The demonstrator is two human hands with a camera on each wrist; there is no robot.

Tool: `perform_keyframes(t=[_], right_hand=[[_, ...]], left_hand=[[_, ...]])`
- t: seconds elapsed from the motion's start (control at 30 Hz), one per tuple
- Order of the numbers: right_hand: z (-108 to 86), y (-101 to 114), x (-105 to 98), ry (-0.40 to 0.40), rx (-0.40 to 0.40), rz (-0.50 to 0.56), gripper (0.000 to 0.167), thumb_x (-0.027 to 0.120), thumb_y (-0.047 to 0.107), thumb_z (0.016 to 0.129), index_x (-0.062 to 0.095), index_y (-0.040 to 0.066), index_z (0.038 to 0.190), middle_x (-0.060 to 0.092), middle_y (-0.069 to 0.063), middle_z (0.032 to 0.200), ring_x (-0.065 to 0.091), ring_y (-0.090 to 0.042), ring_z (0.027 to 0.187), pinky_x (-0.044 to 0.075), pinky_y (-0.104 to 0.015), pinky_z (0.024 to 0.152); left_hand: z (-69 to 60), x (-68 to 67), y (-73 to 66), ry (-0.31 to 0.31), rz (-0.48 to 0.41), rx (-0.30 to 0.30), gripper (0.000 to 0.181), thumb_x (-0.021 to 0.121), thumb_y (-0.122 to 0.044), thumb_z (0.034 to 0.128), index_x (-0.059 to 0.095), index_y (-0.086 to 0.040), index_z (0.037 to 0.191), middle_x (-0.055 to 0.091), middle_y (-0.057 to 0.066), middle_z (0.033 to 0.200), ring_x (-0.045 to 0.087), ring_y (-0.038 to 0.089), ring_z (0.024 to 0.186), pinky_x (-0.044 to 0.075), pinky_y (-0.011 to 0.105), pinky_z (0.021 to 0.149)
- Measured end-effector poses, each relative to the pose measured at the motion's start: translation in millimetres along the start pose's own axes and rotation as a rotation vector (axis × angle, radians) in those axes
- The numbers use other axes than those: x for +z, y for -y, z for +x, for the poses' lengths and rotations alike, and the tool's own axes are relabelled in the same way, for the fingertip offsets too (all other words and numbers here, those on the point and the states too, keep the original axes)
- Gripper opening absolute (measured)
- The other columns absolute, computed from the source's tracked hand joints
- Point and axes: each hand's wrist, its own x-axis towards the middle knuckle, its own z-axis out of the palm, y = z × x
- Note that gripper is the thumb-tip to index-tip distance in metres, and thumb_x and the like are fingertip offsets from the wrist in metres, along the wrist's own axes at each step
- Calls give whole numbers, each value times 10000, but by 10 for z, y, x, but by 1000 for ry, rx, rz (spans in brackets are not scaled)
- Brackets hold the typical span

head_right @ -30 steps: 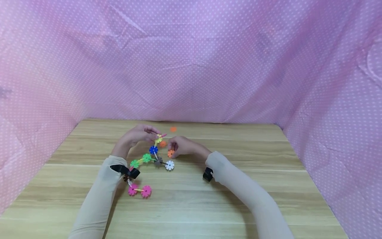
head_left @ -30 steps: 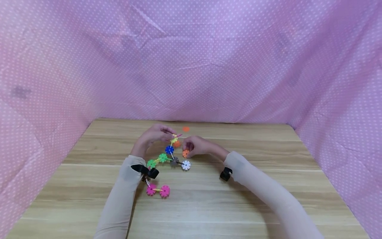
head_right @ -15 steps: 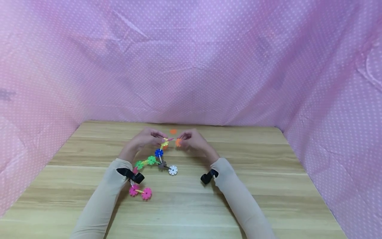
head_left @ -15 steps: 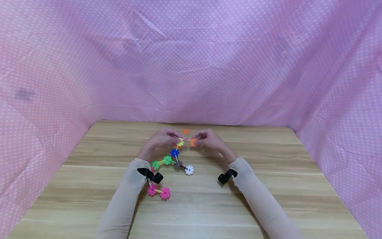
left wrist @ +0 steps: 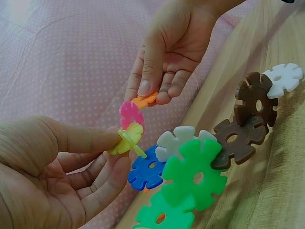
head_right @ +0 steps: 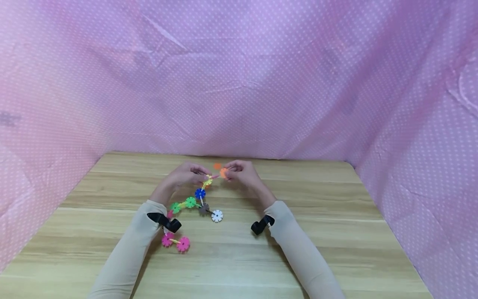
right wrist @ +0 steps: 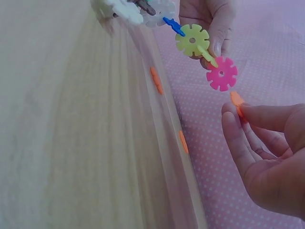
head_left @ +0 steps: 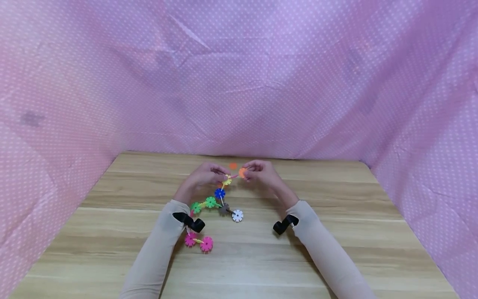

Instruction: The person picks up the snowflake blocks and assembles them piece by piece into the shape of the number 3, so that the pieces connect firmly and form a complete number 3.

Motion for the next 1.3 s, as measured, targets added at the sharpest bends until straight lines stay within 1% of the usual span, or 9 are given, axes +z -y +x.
perform_keyframes(t=[0.27,0.4,0.5,0.7,0.9,0.97,1.13,1.2,1.3], right_hand=[[-22,36,21,23,-7,-16,299,711,-39,904,663,-105,1192,763,-89,933,736,-193,785,631,-452,818],[-25,41,13,24,11,-14,285,702,-56,903,665,-106,1181,759,-95,925,729,-163,752,643,-360,760],[-29,48,11,26,16,-31,274,694,-50,911,668,-98,1180,758,-90,929,722,-142,747,641,-347,758],[-28,39,18,18,21,-46,259,693,-32,922,678,-74,1176,757,-91,940,734,-198,801,626,-465,849],[-25,24,29,24,25,-45,272,704,-32,913,679,-74,1180,759,-85,932,731,-175,773,635,-422,820],[-28,28,32,23,34,-42,262,702,-28,914,686,-65,1174,757,-69,919,737,-225,795,628,-459,842],[-33,26,35,18,37,-32,254,700,-35,911,688,-73,1162,754,-35,887,732,-188,769,621,-491,855],[-31,26,41,18,33,-28,261,701,-41,906,682,-84,1163,755,-32,882,718,-127,741,633,-438,824],[-24,34,51,18,26,-28,261,703,-41,904,681,-88,1159,756,-43,888,716,-122,739,639,-393,797]], left_hand=[[20,14,6,-11,20,7,251,669,-62,960,700,27,1192,733,51,994,677,139,838,589,443,937],[32,26,6,-9,16,1,253,666,-60,962,699,25,1197,735,41,983,681,136,850,591,432,934],[17,27,-5,-20,16,-13,243,669,-70,963,708,6,1191,738,55,1014,680,158,878,584,435,938],[-13,19,-27,-39,37,-47,223,718,-159,952,742,-74,1156,740,72,1090,670,225,961,557,448,951],[-6,25,-16,-27,36,-44,223,728,-176,948,745,-83,1150,738,76,1104,666,235,982,545,467,979],[-4,28,-15,-22,40,-36,227,724,-178,952,747,-84,1157,738,77,1117,664,244,990,545,470,978],[-2,41,-22,-1,49,-29,238,713,-166,958,754,-108,1185,730,76,1196,668,218,966,558,453,968],[-3,45,-23,16,22,-40,242,707,-153,960,754,-124,1195,716,67,1231,651,202,981,556,429,958],[-9,44,-26,45,4,-44,247,689,-134,967,754,-149,1205,696,41,1271,618,203,1060,548,389,951]])
